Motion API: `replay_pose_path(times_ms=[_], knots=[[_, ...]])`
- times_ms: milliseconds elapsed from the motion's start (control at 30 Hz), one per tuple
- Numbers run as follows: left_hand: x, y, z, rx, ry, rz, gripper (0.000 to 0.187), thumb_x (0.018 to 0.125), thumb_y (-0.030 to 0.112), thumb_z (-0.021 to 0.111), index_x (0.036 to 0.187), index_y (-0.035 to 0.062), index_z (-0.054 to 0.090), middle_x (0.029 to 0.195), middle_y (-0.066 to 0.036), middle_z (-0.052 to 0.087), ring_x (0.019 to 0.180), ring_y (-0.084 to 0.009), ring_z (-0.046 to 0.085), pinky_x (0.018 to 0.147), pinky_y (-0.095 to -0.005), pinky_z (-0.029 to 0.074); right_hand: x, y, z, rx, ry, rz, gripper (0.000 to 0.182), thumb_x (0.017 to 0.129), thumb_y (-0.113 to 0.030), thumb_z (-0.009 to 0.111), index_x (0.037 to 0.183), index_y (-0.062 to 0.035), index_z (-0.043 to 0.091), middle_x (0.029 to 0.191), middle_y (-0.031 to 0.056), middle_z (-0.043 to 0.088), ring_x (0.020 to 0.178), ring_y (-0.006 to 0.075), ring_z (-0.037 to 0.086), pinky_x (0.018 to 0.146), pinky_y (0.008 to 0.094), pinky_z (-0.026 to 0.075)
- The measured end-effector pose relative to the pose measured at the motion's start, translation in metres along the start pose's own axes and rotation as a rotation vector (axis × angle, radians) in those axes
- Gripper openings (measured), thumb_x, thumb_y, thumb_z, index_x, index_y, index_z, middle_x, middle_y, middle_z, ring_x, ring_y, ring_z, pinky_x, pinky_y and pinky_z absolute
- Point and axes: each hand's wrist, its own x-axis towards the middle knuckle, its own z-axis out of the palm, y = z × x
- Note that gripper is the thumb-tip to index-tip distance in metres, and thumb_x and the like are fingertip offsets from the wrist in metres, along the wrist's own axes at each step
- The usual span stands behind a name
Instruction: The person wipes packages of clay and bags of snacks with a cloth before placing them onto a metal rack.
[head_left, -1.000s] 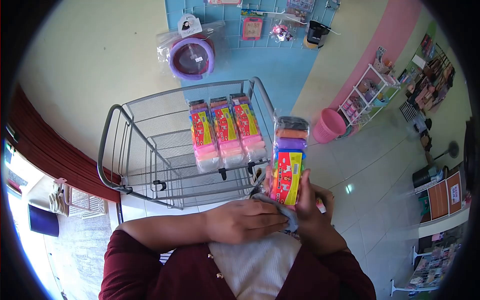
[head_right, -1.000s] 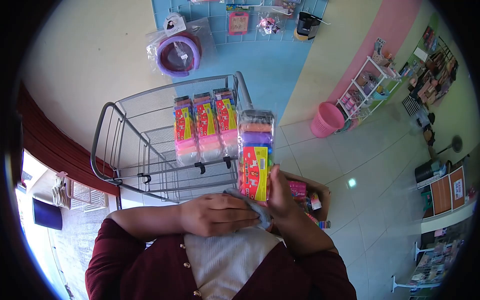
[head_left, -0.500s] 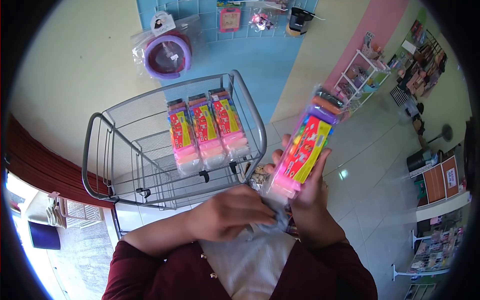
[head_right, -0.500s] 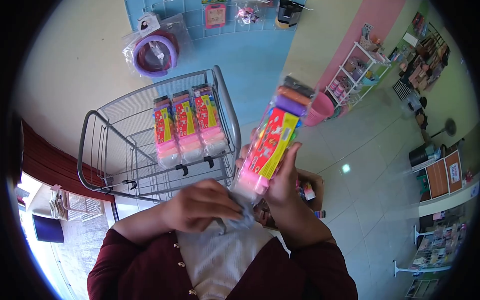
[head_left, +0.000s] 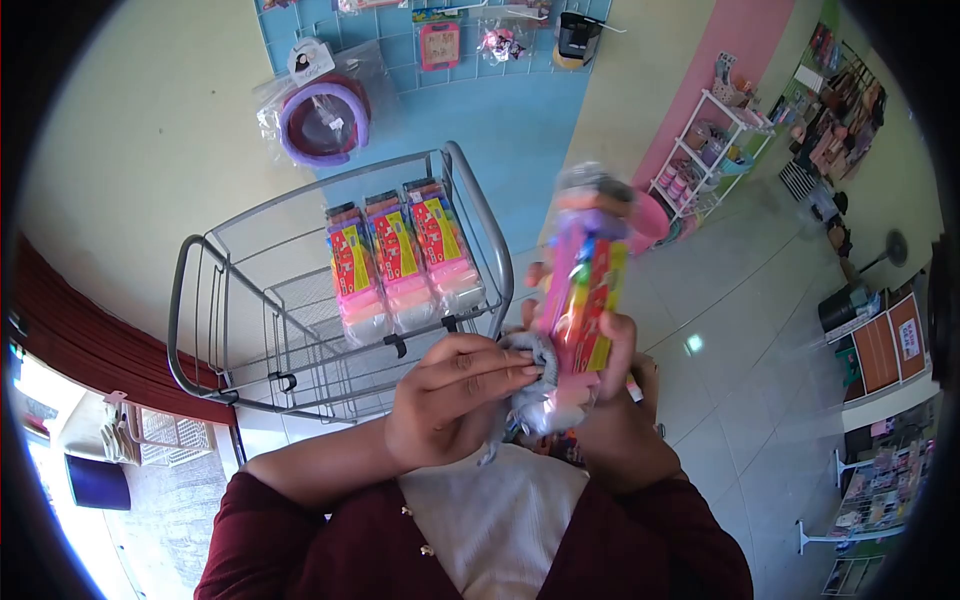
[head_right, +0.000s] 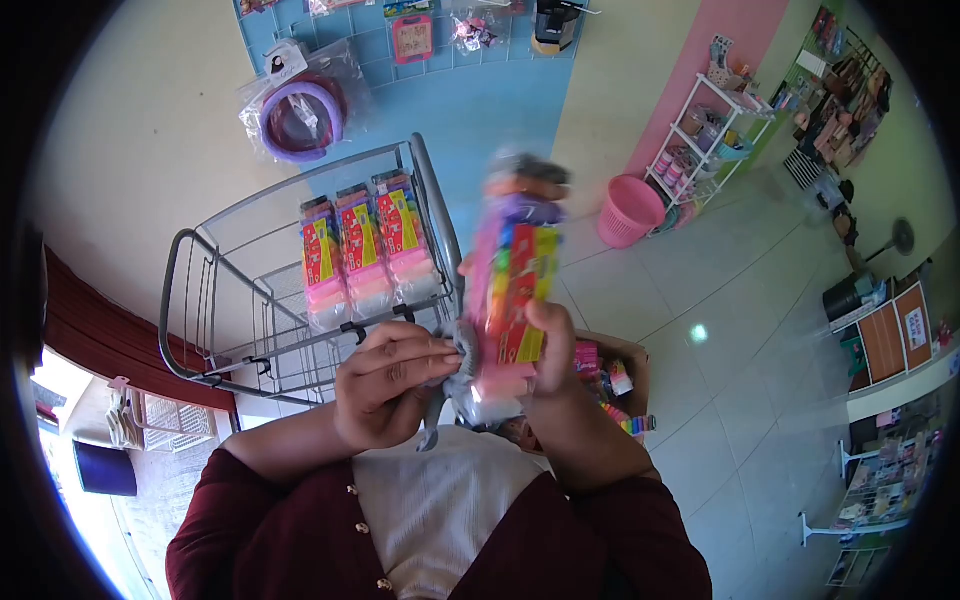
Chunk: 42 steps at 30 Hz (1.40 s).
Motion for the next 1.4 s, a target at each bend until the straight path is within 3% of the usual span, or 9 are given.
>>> replay_pose_path(times_ms=[233, 300, 433, 467, 700, 767, 967, 1200, 1400], knots=[[0.019, 0.014, -0.005, 0.405, 0.047, 0.1, 0.043, 0.066, -0.006, 0.072, 0.109, -0.0025, 0.072, 0.112, -0.012, 0.071, 0.096, -0.0237, 0.066, 0.085, -0.0344, 0.055, -0.019, 0.004, -0.013, 0.004, -0.052, 0.433, 0.043, 0.106, -0.035, 0.043, 0.132, -0.0016, 0.049, 0.115, 0.0104, 0.065, 0.107, 0.0224, 0.065, 0.093, 0.0397, 0.052], [0.001, 0.016, -0.003, 0.378, -0.309, 0.426, 0.043, 0.069, -0.009, 0.073, 0.111, -0.0006, 0.072, 0.107, -0.011, 0.072, 0.093, -0.0236, 0.066, 0.081, -0.0335, 0.056, -0.01, -0.003, -0.016, 0.128, -0.047, 0.401, 0.045, 0.107, -0.038, 0.038, 0.131, -0.0015, 0.05, 0.115, 0.0112, 0.065, 0.105, 0.0232, 0.066, 0.093, 0.0401, 0.053], [0.009, 0.01, -0.016, 0.589, -0.141, 0.362, 0.045, 0.065, -0.008, 0.071, 0.109, -0.0013, 0.071, 0.103, -0.009, 0.072, 0.093, -0.024, 0.067, 0.079, -0.0348, 0.057, -0.022, -0.008, 0.018, -0.183, 0.285, 0.484, 0.049, 0.107, -0.042, 0.036, 0.127, -0.0008, 0.054, 0.107, 0.0148, 0.068, 0.093, 0.0254, 0.069, 0.085, 0.0407, 0.056], [0.024, 0.018, -0.029, 0.589, 0.011, 0.313, 0.041, 0.07, -0.012, 0.067, 0.109, 0.0006, 0.07, 0.103, -0.01, 0.072, 0.091, -0.0261, 0.067, 0.077, -0.035, 0.056, -0.027, -0.009, 0.0, -0.135, 0.077, 0.567, 0.05, 0.106, -0.043, 0.038, 0.127, -0.0006, 0.054, 0.098, 0.0152, 0.069, 0.084, 0.0244, 0.07, 0.077, 0.0385, 0.058], [-0.013, 0.038, -0.014, 0.496, -0.393, 0.475, 0.03, 0.081, -0.005, 0.064, 0.108, 0.0027, 0.071, 0.114, -0.008, 0.071, 0.11, -0.0239, 0.063, 0.092, -0.0304, 0.053, -0.019, -0.012, 0.02, -0.105, 0.144, 0.529, 0.051, 0.105, -0.046, 0.038, 0.122, -0.0017, 0.058, 0.095, 0.0127, 0.068, 0.084, 0.0225, 0.068, 0.076, 0.036, 0.057], [-0.011, 0.023, -0.02, 0.597, -0.376, 0.573, 0.048, 0.067, 0.004, 0.073, 0.115, -0.0008, 0.07, 0.12, -0.009, 0.068, 0.112, -0.0238, 0.062, 0.098, -0.0354, 0.051, -0.02, -0.006, 0.017, -0.144, 0.09, 0.488, 0.047, 0.106, -0.041, 0.041, 0.125, -0.0008, 0.055, 0.1, 0.0124, 0.069, 0.083, 0.0194, 0.068, 0.071, 0.0321, 0.057], [0.028, 0.022, -0.039, 0.649, 0.02, 0.258, 0.041, 0.069, -0.013, 0.064, 0.108, -0.0017, 0.07, 0.106, -0.015, 0.071, 0.093, -0.0306, 0.066, 0.078, -0.0371, 0.056, -0.028, -0.003, 0.014, -0.132, 0.048, 0.638, 0.045, 0.106, -0.041, 0.041, 0.124, -0.0028, 0.058, 0.1, 0.0122, 0.069, 0.079, 0.0178, 0.068, 0.069, 0.0303, 0.057], [-0.028, 0.026, -0.006, 0.297, -0.325, 0.561, 0.027, 0.074, -0.012, 0.06, 0.095, -0.0015, 0.073, 0.098, -0.011, 0.073, 0.093, -0.0265, 0.066, 0.078, -0.0351, 0.056, -0.01, 0.005, 0.006, -0.15, 0.137, 0.478, 0.052, 0.104, -0.05, 0.043, 0.119, -0.0031, 0.059, 0.094, 0.0096, 0.069, 0.074, 0.0162, 0.067, 0.065, 0.0293, 0.056], [-0.016, 0.025, -0.008, -0.046, 0.385, -0.266, 0.034, 0.076, -0.011, 0.064, 0.106, 0.0024, 0.071, 0.107, -0.014, 0.072, 0.095, -0.0284, 0.067, 0.083, -0.0369, 0.054, 0.013, 0.019, 0.011, 0.81, -0.267, 0.302, 0.064, 0.097, -0.054, 0.054, 0.144, -0.0112, 0.046, 0.098, 0.0079, 0.052, 0.086, 0.02, 0.058, 0.074, 0.0396, 0.054]])
